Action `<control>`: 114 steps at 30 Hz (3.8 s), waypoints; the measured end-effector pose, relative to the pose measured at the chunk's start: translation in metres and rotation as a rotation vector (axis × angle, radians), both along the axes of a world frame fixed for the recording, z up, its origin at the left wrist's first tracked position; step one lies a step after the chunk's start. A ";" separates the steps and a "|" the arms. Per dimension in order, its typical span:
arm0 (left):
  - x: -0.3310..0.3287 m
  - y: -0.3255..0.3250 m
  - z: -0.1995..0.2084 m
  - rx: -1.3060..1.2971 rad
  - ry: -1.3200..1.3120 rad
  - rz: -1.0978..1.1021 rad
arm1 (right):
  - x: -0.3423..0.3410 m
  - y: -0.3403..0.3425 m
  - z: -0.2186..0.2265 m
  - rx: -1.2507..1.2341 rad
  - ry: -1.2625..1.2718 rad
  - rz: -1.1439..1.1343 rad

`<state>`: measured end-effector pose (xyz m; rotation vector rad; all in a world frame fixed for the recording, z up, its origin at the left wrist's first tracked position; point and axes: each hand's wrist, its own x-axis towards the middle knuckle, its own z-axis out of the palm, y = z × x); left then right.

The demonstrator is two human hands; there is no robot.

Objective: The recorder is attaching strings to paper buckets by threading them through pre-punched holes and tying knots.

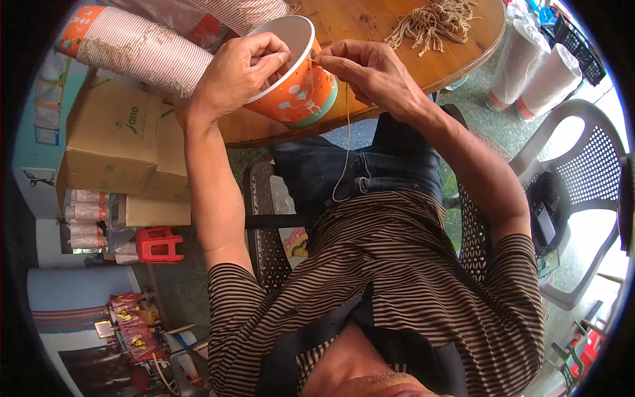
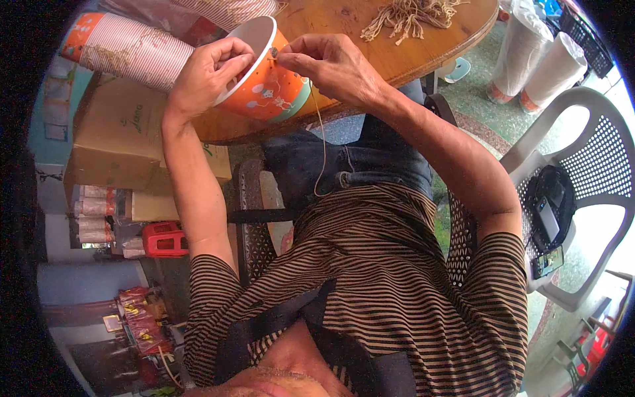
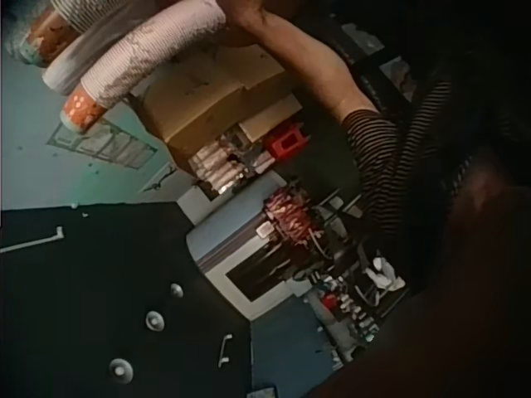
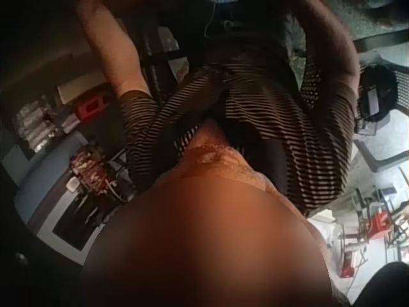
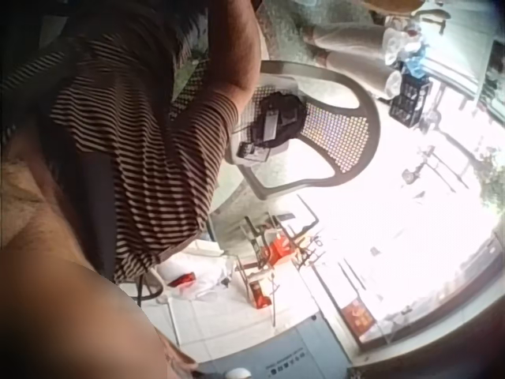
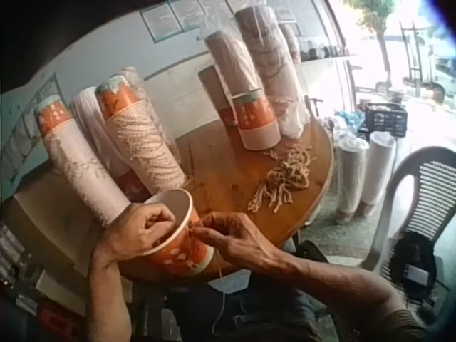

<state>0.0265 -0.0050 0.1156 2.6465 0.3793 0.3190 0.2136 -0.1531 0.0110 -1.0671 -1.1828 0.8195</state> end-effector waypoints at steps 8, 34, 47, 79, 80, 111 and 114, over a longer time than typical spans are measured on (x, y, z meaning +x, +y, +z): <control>-0.023 -0.003 0.020 -0.227 -0.155 0.084 | -0.002 -0.003 0.016 0.184 -0.105 -0.128; 0.009 -0.033 -0.002 -0.214 -0.493 0.283 | -0.022 0.028 0.022 0.194 -0.148 -0.128; -0.005 -0.035 -0.021 -0.268 -0.502 0.306 | -0.031 0.028 0.022 0.211 -0.062 -0.154; 0.041 -0.020 0.002 -0.487 -0.120 -0.250 | 0.062 -0.048 0.116 0.592 -1.175 -0.155; 0.043 -0.020 0.001 -0.496 -0.114 -0.258 | 0.063 -0.046 0.116 0.593 -1.178 -0.151; 0.033 -0.025 -0.008 -0.430 -0.234 -0.149 | 0.024 -0.032 0.059 0.195 -0.658 -0.220; 0.033 -0.025 -0.008 -0.384 -0.236 -0.148 | 0.026 -0.032 0.057 0.174 -0.603 -0.224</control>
